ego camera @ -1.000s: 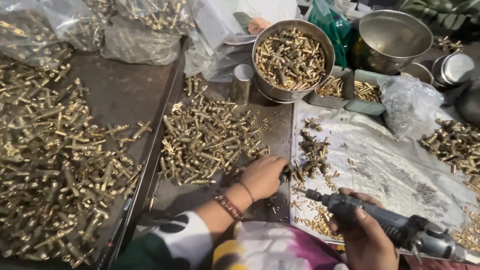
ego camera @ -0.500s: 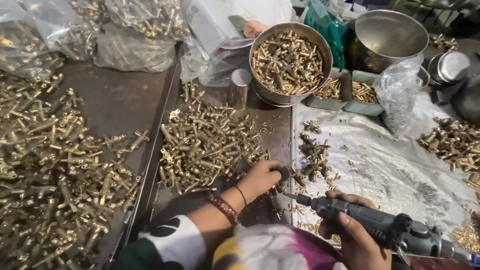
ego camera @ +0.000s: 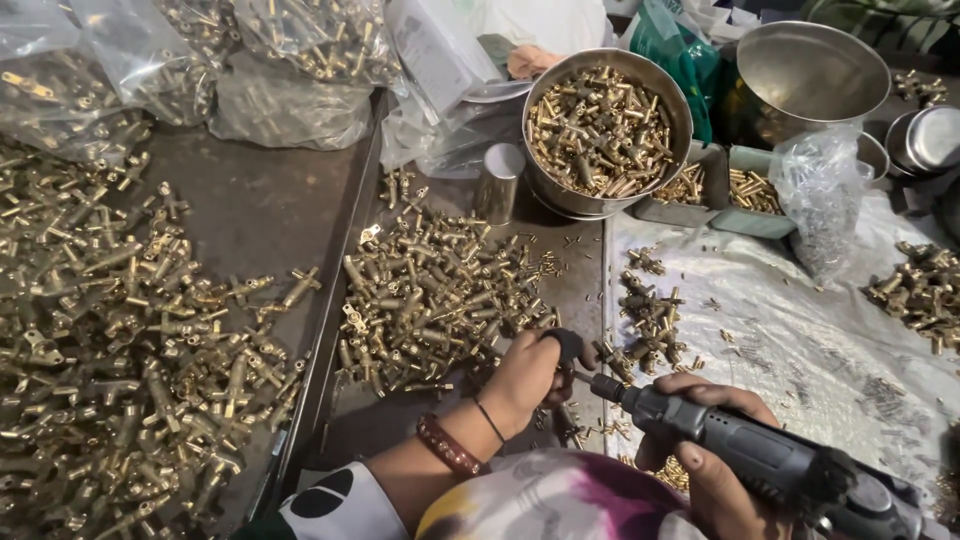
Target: Polishing small brass metal components using a handheld rotary tool.
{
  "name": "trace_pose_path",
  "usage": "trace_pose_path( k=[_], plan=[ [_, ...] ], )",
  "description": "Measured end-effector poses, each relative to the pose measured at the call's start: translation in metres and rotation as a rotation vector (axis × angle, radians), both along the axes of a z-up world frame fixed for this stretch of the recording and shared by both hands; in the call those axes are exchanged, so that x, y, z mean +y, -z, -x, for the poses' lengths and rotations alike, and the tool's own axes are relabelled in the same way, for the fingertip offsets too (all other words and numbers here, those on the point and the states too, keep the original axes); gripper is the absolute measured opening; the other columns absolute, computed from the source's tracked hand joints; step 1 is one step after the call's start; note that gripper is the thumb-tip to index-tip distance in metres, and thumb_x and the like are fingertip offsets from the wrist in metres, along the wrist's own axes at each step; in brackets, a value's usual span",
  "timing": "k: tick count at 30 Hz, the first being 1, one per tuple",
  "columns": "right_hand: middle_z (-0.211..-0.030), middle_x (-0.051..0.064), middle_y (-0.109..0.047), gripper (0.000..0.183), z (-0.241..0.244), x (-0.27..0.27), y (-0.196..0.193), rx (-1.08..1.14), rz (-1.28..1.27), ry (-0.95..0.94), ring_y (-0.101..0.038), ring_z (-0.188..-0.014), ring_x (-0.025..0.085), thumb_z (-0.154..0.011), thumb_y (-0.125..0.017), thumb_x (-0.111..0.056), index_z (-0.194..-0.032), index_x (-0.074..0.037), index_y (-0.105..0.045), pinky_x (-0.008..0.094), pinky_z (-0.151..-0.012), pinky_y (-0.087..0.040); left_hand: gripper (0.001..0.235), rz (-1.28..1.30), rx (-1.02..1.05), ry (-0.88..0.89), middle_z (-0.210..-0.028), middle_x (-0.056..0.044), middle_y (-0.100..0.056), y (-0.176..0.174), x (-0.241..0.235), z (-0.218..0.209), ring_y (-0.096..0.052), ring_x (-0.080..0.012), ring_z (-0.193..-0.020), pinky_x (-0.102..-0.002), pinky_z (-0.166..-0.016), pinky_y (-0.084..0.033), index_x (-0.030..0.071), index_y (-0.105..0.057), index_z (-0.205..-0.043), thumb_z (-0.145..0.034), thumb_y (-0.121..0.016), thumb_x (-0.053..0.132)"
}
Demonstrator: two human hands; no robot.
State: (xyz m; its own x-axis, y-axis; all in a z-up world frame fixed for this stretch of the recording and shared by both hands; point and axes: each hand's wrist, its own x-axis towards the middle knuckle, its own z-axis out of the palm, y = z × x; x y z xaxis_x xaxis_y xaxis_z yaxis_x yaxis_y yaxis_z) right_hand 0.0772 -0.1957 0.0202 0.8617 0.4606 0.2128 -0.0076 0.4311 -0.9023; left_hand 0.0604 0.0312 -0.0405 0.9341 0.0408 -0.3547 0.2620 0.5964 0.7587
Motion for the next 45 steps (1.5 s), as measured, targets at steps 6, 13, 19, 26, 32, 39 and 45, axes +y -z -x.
trace_pose_path(
  k=[6, 13, 19, 26, 32, 39, 45],
  plan=[
    [-0.135, 0.033, -0.054, 0.044, -0.002, 0.004, -0.003, 0.038, 0.034, -0.023, -0.064, -0.109, 0.04, -0.086, -0.071, -0.002, -0.127, 0.001, -0.053, 0.052, -0.074, -0.065, 0.032, -0.035, -0.021, 0.024, -0.063, 0.003, -0.057, -0.007, 0.0, -0.001, -0.039, -0.0061, -0.046, -0.024, -0.042, -0.028, 0.007, -0.071, -0.081, -0.097, -0.045, 0.016],
    [-0.134, 0.033, -0.054, 0.049, -0.002, 0.002, 0.002, 0.032, 0.008, 0.024, -0.065, -0.104, 0.039, -0.086, -0.073, -0.003, -0.13, 0.0, -0.052, 0.05, -0.072, -0.063, 0.033, 0.075, 0.044, -0.045, -0.072, 0.001, -0.063, -0.021, 0.001, -0.009, -0.038, -0.0047, -0.044, -0.021, -0.037, -0.026, 0.01, -0.067, -0.082, -0.102, -0.049, 0.028],
    [-0.136, 0.032, -0.053, 0.049, -0.004, 0.0, 0.0, 0.063, -0.043, -0.011, -0.064, -0.104, 0.04, -0.089, -0.073, -0.007, -0.132, 0.0, -0.051, 0.051, -0.073, -0.062, 0.034, 0.128, 0.018, -0.05, -0.074, -0.001, -0.063, -0.019, 0.001, -0.009, -0.037, -0.005, -0.043, -0.022, -0.037, -0.025, 0.008, -0.065, -0.088, -0.103, -0.042, 0.027],
    [-0.137, 0.032, -0.052, 0.051, -0.008, -0.01, 0.008, 0.107, -0.075, -0.032, -0.062, -0.11, 0.043, -0.088, -0.074, -0.011, -0.132, 0.001, -0.053, 0.053, -0.072, -0.062, 0.036, 0.136, 0.034, -0.046, -0.067, 0.002, -0.05, -0.029, -0.002, -0.003, -0.035, -0.0056, -0.043, -0.023, -0.037, -0.024, 0.003, -0.069, -0.085, -0.102, -0.044, 0.024],
    [-0.138, 0.031, -0.052, 0.052, -0.003, -0.011, -0.003, 0.126, -0.073, -0.053, -0.062, -0.111, 0.044, -0.086, -0.075, -0.013, -0.131, 0.0, -0.053, 0.055, -0.071, -0.062, 0.031, 0.198, 0.009, -0.107, -0.071, 0.0, -0.056, -0.035, -0.008, 0.004, -0.035, -0.0061, -0.044, -0.022, -0.038, -0.024, 0.003, -0.067, -0.09, -0.101, -0.046, 0.023],
    [-0.141, 0.027, -0.05, 0.05, -0.011, -0.023, 0.009, 0.28, -0.159, -0.087, -0.06, -0.111, 0.043, -0.091, -0.073, -0.012, -0.134, 0.0, -0.052, 0.051, -0.072, -0.058, 0.037, 0.031, -0.173, -0.174, -0.071, 0.003, -0.052, -0.048, -0.014, 0.016, -0.039, -0.0053, -0.046, -0.021, -0.039, -0.026, 0.002, -0.068, -0.096, -0.105, -0.04, 0.025],
    [-0.135, 0.029, -0.057, 0.046, 0.005, -0.02, -0.016, 0.047, -0.019, -0.05, -0.065, -0.11, 0.04, -0.087, -0.072, -0.005, -0.128, -0.001, -0.053, 0.051, -0.077, -0.062, 0.038, 0.007, -0.149, -0.152, -0.065, 0.002, -0.053, -0.055, -0.013, 0.018, -0.038, -0.0058, -0.041, -0.022, -0.035, -0.026, 0.002, -0.07, -0.093, -0.105, -0.04, 0.024]
  ],
)
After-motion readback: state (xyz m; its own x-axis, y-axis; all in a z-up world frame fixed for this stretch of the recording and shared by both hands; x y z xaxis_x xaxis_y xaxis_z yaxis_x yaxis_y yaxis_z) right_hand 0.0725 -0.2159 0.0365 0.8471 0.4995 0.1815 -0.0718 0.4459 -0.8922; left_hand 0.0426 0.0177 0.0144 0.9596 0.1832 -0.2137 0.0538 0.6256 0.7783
